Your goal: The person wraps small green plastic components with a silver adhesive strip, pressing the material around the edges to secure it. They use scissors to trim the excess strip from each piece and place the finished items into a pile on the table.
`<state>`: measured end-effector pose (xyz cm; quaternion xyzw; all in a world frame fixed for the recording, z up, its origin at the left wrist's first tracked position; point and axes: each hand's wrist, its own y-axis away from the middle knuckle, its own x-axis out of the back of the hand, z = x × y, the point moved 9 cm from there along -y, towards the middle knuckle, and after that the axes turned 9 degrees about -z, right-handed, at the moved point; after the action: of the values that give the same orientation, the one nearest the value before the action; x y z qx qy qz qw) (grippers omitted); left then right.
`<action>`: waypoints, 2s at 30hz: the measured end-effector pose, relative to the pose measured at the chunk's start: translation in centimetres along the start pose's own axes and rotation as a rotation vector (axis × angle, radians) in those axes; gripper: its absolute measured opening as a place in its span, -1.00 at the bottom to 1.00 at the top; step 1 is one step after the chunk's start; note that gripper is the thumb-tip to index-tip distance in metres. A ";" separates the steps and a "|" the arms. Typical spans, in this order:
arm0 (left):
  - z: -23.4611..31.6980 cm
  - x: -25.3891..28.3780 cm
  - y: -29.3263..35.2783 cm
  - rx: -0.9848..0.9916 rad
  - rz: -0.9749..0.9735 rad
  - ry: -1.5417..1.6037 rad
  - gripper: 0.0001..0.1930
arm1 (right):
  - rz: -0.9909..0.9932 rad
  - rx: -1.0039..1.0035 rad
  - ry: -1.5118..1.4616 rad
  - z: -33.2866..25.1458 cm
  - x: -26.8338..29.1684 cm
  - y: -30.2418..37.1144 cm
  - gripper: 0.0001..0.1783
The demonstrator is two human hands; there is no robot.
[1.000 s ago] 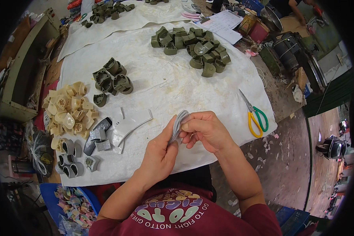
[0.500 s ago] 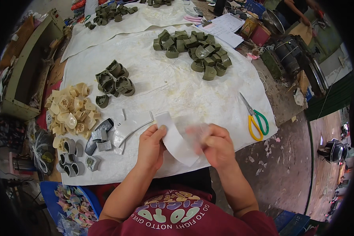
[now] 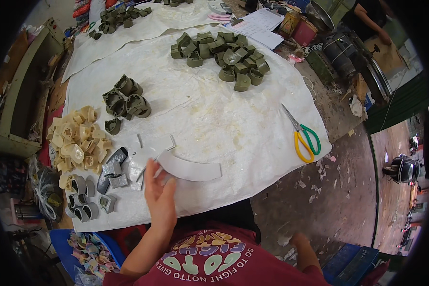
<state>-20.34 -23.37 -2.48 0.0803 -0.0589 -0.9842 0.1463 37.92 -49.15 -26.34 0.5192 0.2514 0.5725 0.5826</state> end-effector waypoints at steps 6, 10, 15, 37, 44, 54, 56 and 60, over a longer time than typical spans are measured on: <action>5.5 -3.4 1.8 -0.579 -0.243 -1.078 -0.54 | -0.101 0.171 0.112 -8.0 -1.4 -0.8 -0.65; 3.0 -8.2 -0.9 -0.572 -0.593 -1.232 -0.69 | 0.297 0.593 -0.235 -18.5 13.2 11.8 -0.70; 2.5 -8.5 -1.8 -0.553 -0.623 -1.159 -0.88 | 0.177 0.978 -0.383 -24.4 20.9 24.8 -0.67; 14.9 9.1 -7.2 -0.462 0.063 -0.273 -0.94 | 0.969 1.582 -0.124 -34.8 26.6 35.2 -0.80; 16.8 3.0 -4.6 -0.596 -0.100 -0.286 -0.94 | 0.794 1.554 -0.473 -32.9 29.7 36.4 -0.88; 13.1 -10.6 -4.2 -0.504 -0.674 -0.308 -0.93 | 0.272 1.855 -1.415 -33.2 32.6 36.6 -0.70; 11.4 -12.8 -5.2 -0.483 -0.693 -0.341 -0.91 | 0.299 1.821 -1.496 -31.8 33.8 35.5 -0.74; 9.0 -16.0 -12.4 -0.487 -0.435 -0.520 -0.80 | 0.336 1.763 -1.765 -26.1 35.6 32.8 -0.81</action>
<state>-10.30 -6.00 6.90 -0.1971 0.1590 -0.9649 -0.0702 9.26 -14.23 4.95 0.9618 0.0043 -0.2641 -0.0720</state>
